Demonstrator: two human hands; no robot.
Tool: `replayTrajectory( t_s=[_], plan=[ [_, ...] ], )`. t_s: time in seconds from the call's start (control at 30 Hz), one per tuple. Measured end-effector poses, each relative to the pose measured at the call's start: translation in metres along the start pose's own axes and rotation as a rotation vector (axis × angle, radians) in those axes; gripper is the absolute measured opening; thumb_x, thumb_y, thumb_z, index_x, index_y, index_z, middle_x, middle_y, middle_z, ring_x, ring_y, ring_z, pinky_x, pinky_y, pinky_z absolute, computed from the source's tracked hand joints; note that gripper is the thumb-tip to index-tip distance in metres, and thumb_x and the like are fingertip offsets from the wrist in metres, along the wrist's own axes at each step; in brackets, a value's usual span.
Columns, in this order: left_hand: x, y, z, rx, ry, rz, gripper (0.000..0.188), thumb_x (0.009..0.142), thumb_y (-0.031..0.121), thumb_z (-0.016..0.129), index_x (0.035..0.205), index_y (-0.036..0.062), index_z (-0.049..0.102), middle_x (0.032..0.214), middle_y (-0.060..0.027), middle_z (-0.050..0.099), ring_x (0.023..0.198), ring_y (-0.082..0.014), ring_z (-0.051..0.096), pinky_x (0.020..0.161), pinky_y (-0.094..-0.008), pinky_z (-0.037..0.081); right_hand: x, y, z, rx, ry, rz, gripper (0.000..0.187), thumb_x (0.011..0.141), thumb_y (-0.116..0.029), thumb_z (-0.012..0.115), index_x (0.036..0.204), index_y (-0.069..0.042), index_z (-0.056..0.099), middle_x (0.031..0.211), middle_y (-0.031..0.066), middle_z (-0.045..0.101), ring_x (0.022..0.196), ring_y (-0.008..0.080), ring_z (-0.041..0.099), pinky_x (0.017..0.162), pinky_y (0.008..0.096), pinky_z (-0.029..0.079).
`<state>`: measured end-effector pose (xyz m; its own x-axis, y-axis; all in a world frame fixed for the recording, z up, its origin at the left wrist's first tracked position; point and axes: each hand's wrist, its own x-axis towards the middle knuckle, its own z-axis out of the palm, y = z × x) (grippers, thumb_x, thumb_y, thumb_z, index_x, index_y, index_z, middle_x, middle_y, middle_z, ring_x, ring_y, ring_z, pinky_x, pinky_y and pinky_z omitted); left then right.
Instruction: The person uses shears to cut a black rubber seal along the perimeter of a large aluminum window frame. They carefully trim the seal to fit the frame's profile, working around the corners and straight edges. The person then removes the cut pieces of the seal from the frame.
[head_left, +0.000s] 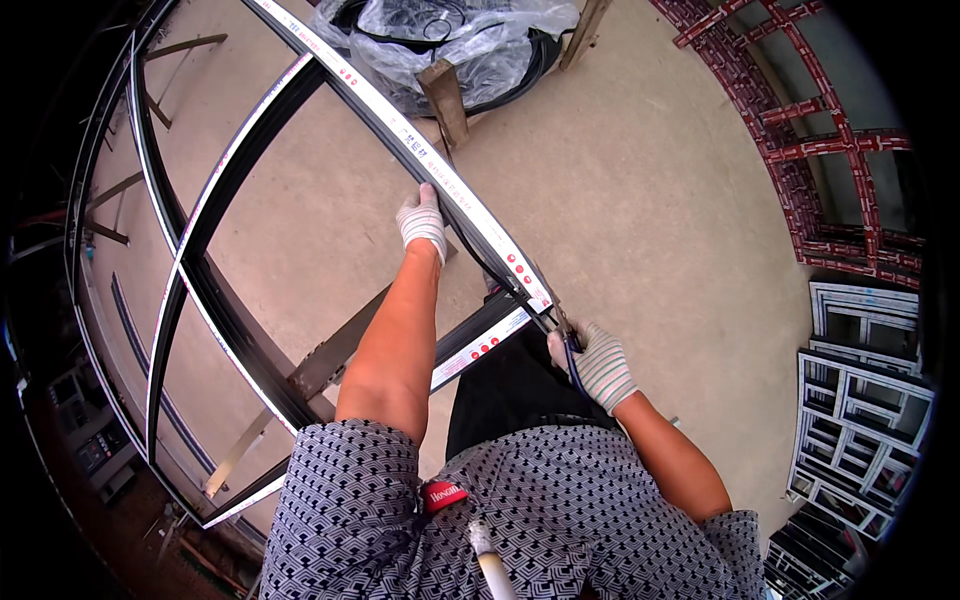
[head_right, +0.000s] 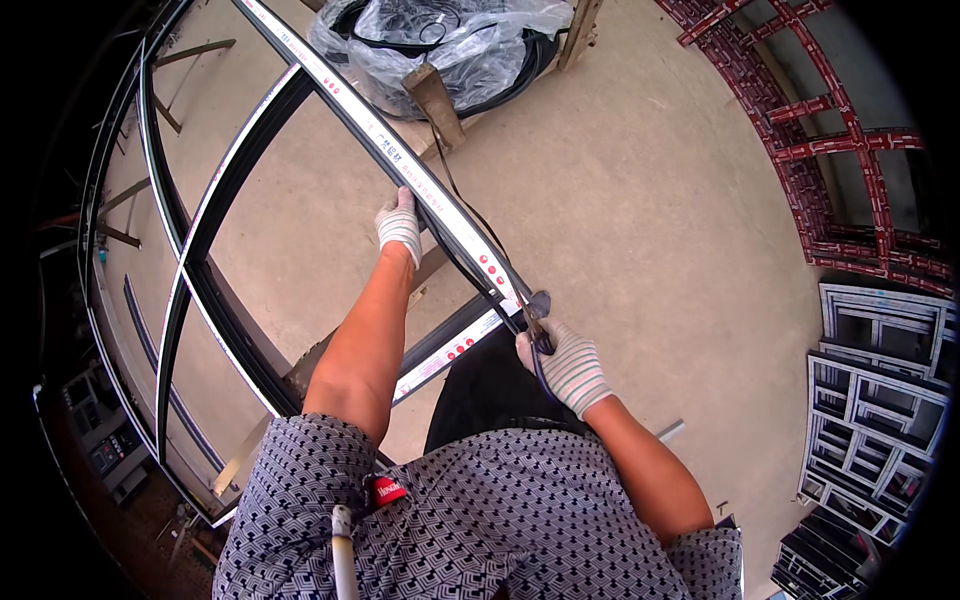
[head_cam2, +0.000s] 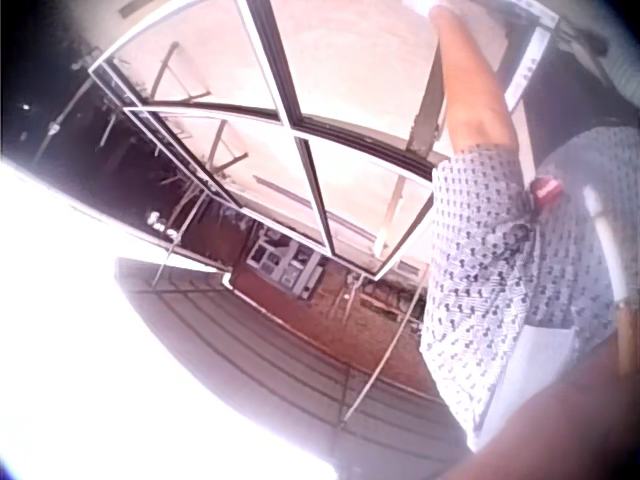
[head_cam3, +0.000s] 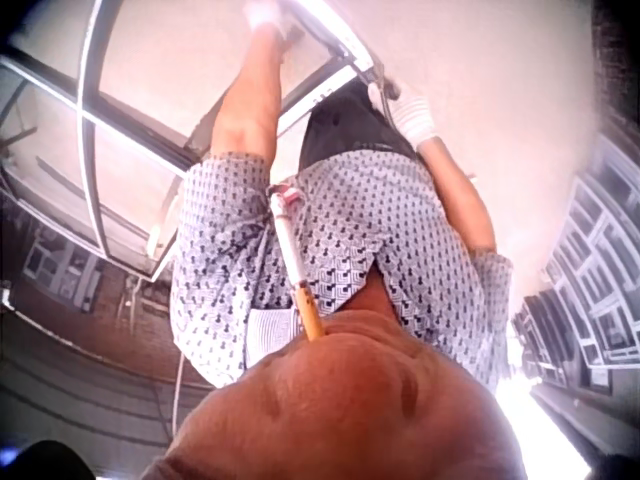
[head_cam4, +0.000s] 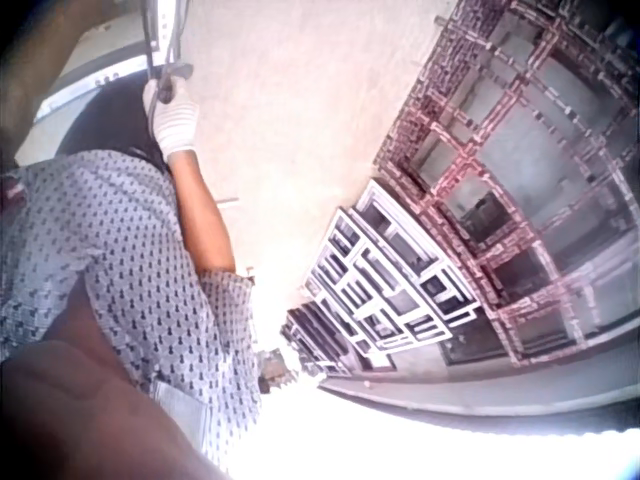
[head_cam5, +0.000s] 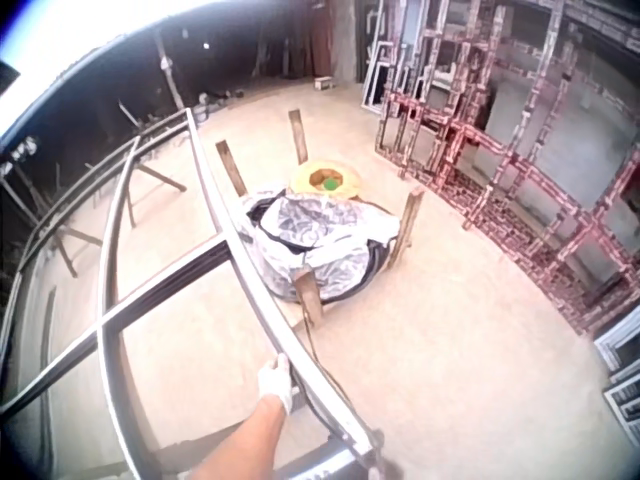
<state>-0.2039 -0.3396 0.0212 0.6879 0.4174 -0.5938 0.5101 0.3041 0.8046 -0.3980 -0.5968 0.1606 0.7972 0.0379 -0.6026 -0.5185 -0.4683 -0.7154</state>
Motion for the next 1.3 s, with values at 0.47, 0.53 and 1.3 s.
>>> replayTrajectory(
  t_s=[0.47, 0.53, 1.3],
  plan=[
    [-0.016, -0.016, 0.009, 0.203, 0.107, 0.117, 0.039, 0.103, 0.028, 0.056, 0.109, -0.0087, 0.069, 0.092, -0.0157, 0.073, 0.079, -0.0211, 0.065, 0.077, -0.0366, 0.052, -0.008, -0.006, 0.004, 0.167, -0.042, 0.062, 0.044, 0.097, -0.035, 0.067, 0.117, 0.004, 0.062, 0.072, 0.0039, 0.066, 0.051, 0.0059, 0.052, 0.046, 0.0231, 0.043],
    [-0.020, -0.031, 0.008, 0.178, 0.090, 0.113, 0.039, 0.103, 0.027, 0.055, 0.109, -0.0084, 0.069, 0.093, -0.0144, 0.073, 0.078, -0.0200, 0.064, 0.077, -0.0360, 0.052, -0.013, 0.000, 0.007, 0.172, -0.020, 0.042, 0.045, 0.097, -0.035, 0.067, 0.118, 0.004, 0.062, 0.072, 0.0039, 0.066, 0.051, 0.0057, 0.052, 0.047, 0.0228, 0.043],
    [-0.052, -0.031, 0.004, 0.104, -0.116, -0.085, 0.035, 0.105, 0.031, 0.055, 0.119, -0.0002, 0.064, 0.096, -0.0086, 0.072, 0.077, -0.0213, 0.071, 0.068, -0.0360, 0.059, -0.016, -0.001, 0.035, 0.150, 0.185, 0.146, 0.042, 0.096, -0.036, 0.067, 0.111, 0.002, 0.063, 0.069, 0.0038, 0.066, 0.050, 0.0069, 0.052, 0.047, 0.0240, 0.043]
  ],
)
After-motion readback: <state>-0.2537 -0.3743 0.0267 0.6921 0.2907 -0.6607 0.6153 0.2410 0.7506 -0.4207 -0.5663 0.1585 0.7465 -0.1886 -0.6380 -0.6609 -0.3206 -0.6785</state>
